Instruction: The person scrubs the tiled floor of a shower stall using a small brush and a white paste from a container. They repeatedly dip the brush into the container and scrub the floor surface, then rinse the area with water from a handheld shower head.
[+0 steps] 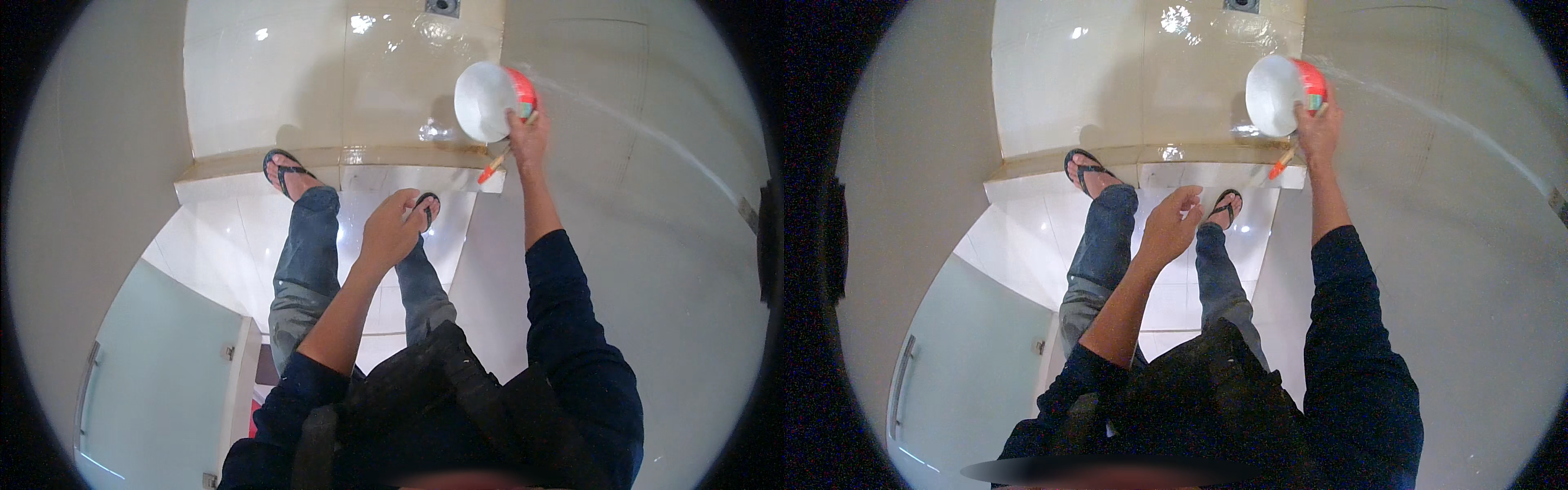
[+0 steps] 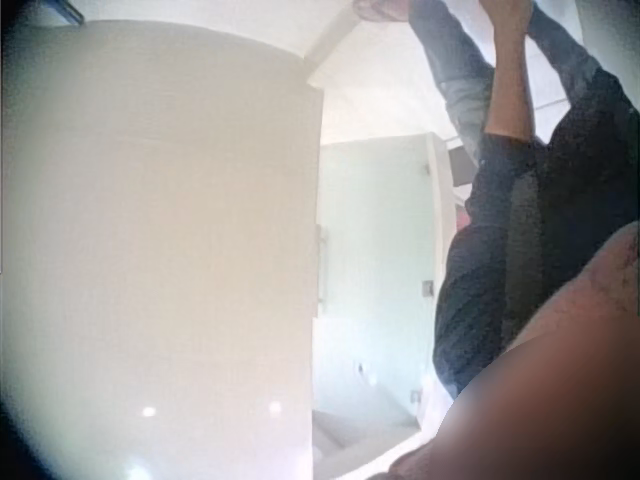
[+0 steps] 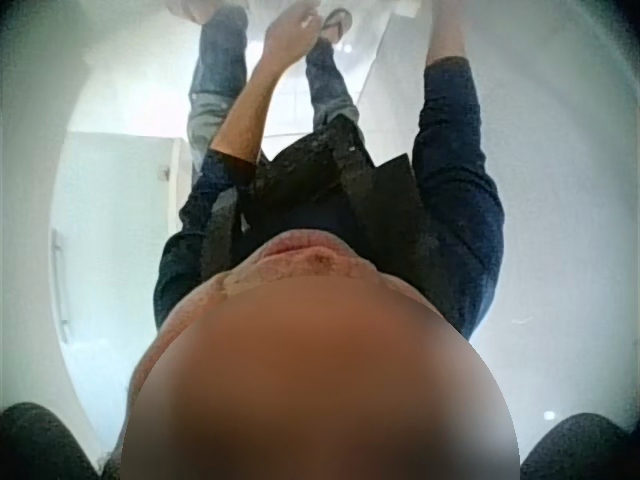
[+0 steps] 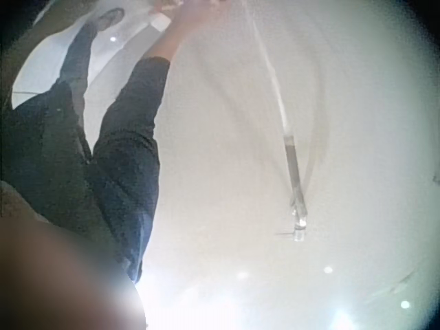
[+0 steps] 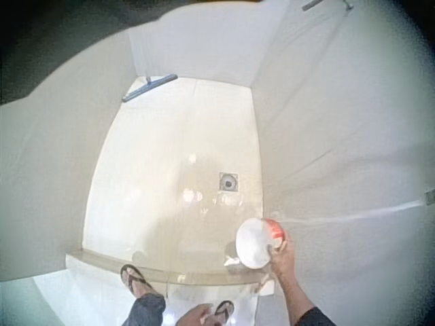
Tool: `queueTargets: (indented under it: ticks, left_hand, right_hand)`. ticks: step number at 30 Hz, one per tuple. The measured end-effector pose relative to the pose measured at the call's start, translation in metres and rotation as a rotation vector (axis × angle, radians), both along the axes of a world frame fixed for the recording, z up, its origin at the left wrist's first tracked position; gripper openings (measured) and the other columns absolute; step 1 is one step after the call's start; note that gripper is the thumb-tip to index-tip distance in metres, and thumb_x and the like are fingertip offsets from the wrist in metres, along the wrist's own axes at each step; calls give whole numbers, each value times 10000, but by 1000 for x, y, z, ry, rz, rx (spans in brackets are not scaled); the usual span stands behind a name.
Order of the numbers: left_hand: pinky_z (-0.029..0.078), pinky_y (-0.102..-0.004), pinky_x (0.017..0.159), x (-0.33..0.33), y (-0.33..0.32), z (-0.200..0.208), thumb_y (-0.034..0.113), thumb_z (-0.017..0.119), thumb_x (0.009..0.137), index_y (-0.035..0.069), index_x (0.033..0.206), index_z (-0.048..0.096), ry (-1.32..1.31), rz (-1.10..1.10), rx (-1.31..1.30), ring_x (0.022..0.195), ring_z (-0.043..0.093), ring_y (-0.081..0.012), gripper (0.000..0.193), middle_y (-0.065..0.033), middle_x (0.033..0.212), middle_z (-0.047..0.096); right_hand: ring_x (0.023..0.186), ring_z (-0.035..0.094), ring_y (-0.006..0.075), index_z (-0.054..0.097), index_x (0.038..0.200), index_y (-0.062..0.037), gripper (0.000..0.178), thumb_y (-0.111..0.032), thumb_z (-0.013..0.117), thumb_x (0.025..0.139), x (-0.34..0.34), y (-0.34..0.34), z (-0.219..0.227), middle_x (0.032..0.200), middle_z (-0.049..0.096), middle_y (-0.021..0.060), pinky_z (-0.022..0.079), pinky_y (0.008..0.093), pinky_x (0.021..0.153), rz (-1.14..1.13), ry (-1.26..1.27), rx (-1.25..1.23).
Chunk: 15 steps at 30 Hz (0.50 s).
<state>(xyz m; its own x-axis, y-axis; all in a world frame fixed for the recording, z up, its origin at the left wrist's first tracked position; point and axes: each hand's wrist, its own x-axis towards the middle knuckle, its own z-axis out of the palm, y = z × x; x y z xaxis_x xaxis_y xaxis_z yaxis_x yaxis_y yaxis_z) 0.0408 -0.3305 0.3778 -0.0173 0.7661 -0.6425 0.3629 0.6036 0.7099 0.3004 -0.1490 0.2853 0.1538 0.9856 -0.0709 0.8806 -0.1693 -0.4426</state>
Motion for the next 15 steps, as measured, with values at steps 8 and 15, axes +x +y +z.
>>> queueTargets:
  ticks: [8,15]
  left_hand:
    - [490,-409,859,-2,4,11,231,608,891,61,1108,616,-39,78,-53,964,637,-323,276,-150,1029,660]
    - [493,-403,869,-4,-1,5,228,611,892,66,1125,624,-32,107,-47,1008,637,-318,285,-152,1078,662]
  right_hand:
    - [1089,570,375,418,1393,-134,791,-377,763,724,-45,-37,-41,1150,520,194,532,491,841,523,-353,-327]
    - [1091,569,367,454,1307,-32,712,-352,746,742,8,17,-57,1144,538,209,510,465,892,-92,-391,-226]
